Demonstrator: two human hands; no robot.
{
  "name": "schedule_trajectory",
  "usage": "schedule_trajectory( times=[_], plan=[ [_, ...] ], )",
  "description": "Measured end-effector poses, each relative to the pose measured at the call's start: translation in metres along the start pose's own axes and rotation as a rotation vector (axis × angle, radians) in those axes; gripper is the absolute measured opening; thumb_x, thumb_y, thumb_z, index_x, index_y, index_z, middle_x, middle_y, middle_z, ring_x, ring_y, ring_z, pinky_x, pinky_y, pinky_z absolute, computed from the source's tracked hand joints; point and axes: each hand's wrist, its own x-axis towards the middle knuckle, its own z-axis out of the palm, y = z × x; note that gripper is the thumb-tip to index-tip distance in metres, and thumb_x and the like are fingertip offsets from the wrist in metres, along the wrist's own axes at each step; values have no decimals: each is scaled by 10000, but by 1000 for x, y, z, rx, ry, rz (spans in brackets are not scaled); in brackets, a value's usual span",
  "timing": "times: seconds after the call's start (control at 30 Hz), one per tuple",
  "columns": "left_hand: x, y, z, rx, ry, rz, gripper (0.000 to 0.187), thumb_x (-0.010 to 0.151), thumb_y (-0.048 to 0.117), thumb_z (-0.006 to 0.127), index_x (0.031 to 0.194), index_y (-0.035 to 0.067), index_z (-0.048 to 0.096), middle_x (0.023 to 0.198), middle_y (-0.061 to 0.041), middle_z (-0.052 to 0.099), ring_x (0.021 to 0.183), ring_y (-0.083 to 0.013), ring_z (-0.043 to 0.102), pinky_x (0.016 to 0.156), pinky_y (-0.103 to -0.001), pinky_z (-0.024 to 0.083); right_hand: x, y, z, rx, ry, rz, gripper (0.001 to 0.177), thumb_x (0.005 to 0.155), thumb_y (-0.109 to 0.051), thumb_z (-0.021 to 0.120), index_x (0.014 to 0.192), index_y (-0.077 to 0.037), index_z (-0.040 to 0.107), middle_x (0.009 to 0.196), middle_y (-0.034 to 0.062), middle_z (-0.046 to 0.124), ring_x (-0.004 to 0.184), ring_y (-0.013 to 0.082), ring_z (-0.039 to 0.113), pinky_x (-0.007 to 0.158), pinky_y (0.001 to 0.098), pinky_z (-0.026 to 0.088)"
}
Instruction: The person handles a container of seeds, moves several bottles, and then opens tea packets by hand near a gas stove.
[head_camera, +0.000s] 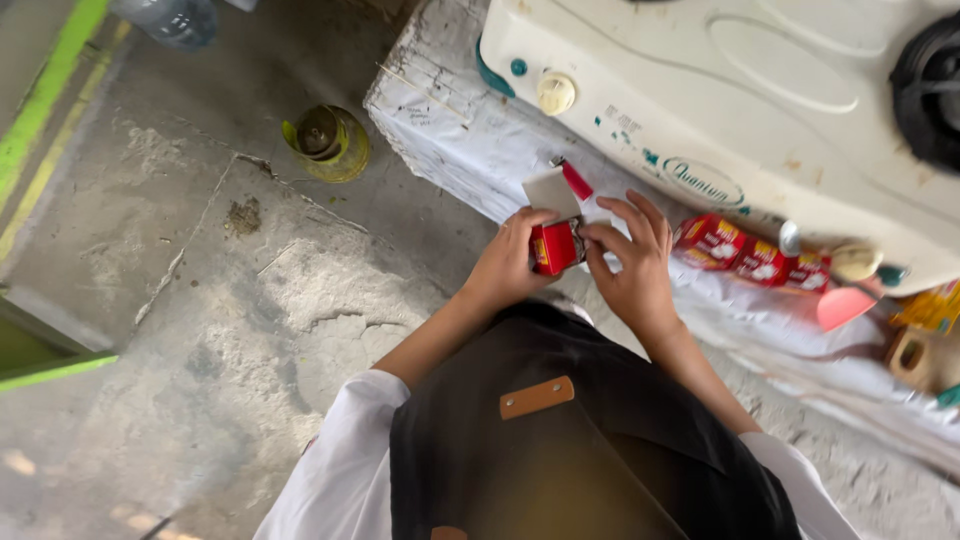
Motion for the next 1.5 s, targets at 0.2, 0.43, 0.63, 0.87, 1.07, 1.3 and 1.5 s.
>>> schedule_trajectory(
  times=[0.2, 0.43, 0.63, 0.87, 1.07, 1.3, 1.5],
  plan=[
    [-2, -5, -11, -193, -139, -81, 825, 763, 204, 915, 1403, 68, 411, 1313, -194, 563, 1213, -385, 617, 997, -441, 530, -13, -27, 17, 253, -29, 262, 242, 874, -140, 779, 1115, -137, 756, 1434, 103, 598, 1431, 404, 421, 1143, 509, 385],
    [-4, 1, -29, -128, -273, -99, 799, 790, 142, 880, 1426, 71, 400, 1373, -204, 536, 1264, -411, 575, 1031, -467, 495, -37, -48, 41, 149, 35, 425, 329, 947, -154, 775, 1257, -69, 701, 1468, 157, 588, 1482, 386, 354, 1226, 520, 321],
    [-33, 25, -25, -122, -276, -136, 803, 777, 129, 868, 1425, 89, 395, 1373, -187, 533, 1269, -414, 566, 1030, -454, 493, -68, -56, 39, 278, 35, 448, 360, 913, -163, 798, 1241, -80, 675, 1558, 179, 507, 1537, 415, 290, 1238, 522, 278],
    [-109, 61, 4, -187, -256, -159, 784, 772, 104, 854, 1415, 99, 405, 1371, -160, 553, 1260, -396, 586, 1028, -452, 501, -150, -83, 30, 177, -9, 446, 485, 901, -161, 790, 1354, -72, 642, 1609, 216, 415, 1530, 466, 223, 1228, 568, 256],
    [-189, 90, 34, -132, -323, -201, 763, 785, 108, 860, 1398, 84, 405, 1347, -171, 550, 1237, -404, 572, 1021, -463, 482, -255, -105, 23, 141, -44, 568, 442, 920, -192, 790, 1332, -97, 661, 1627, 214, 397, 1547, 461, 214, 1229, 559, 265],
    [-256, 123, 41, -48, -383, -77, 779, 756, 123, 853, 1396, 112, 409, 1359, -155, 558, 1277, -386, 567, 1055, -469, 483, -340, -133, 17, 80, -52, 654, 478, 913, -200, 808, 1343, -69, 646, 1603, 198, 421, 1569, 442, 192, 1249, 571, 241],
    [-261, 147, 36, -17, -411, -12, 827, 722, 108, 869, 1404, 107, 400, 1357, -192, 543, 1265, -427, 543, 1037, -489, 489, -354, -148, 3, 120, 21, 705, 477, 899, -227, 811, 1286, -21, 625, 1611, 169, 420, 1596, 421, 182, 1271, 562, 241]
  ],
)
